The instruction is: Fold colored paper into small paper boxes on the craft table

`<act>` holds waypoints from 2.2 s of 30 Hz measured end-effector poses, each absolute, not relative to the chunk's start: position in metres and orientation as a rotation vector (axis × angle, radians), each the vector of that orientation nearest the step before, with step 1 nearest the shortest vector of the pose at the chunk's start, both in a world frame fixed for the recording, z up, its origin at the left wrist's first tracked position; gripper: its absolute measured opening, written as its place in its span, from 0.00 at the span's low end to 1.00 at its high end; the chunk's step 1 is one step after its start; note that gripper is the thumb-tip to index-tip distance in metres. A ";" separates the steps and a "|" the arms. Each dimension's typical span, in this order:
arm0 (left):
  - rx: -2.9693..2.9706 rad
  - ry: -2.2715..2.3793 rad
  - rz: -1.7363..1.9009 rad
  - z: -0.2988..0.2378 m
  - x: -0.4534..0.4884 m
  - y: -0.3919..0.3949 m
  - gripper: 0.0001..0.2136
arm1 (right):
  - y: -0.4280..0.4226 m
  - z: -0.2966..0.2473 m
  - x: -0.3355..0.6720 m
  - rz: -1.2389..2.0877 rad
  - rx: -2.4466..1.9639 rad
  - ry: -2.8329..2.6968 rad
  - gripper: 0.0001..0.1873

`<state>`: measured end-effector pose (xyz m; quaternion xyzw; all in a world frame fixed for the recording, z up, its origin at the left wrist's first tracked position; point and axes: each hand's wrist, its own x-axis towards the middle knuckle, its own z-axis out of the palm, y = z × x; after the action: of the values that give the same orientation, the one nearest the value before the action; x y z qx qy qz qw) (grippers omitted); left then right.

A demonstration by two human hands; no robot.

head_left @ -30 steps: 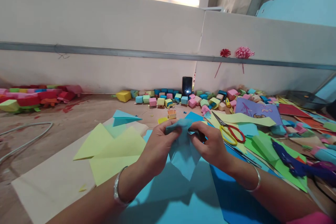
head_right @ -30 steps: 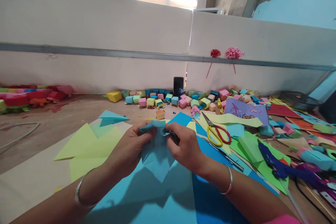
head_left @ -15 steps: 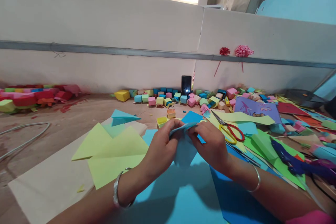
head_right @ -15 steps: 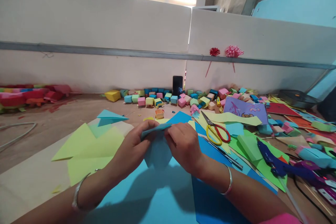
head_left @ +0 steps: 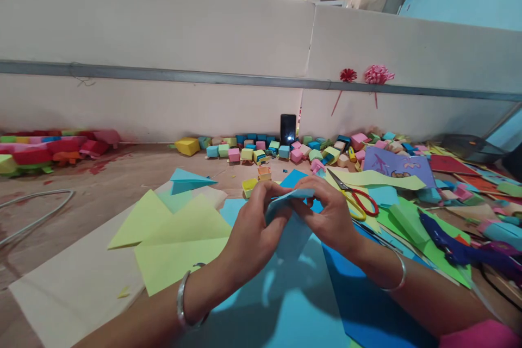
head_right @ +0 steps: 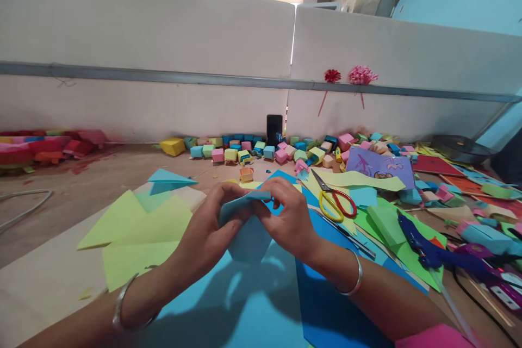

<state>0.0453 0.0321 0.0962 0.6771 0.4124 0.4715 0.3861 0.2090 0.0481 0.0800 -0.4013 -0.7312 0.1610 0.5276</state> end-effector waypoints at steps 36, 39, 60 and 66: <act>1.643 0.947 1.269 0.097 0.042 0.040 0.04 | 0.044 0.095 0.218 0.388 -0.941 -1.909 0.02; 1.615 0.924 1.260 0.097 0.041 0.038 0.03 | 0.043 0.098 0.219 0.341 -0.935 -1.943 0.03; 0.633 0.542 0.899 0.080 0.048 0.042 0.11 | 0.038 0.102 0.219 0.383 -0.803 -1.807 0.13; 0.581 0.526 0.848 0.081 0.050 0.042 0.09 | 0.035 0.103 0.221 0.361 -0.752 -1.814 0.08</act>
<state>0.0498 0.0418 0.0813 0.2746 0.2486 0.4010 0.8378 0.2207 0.0353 0.1035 -0.3165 -0.7635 0.1521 0.5419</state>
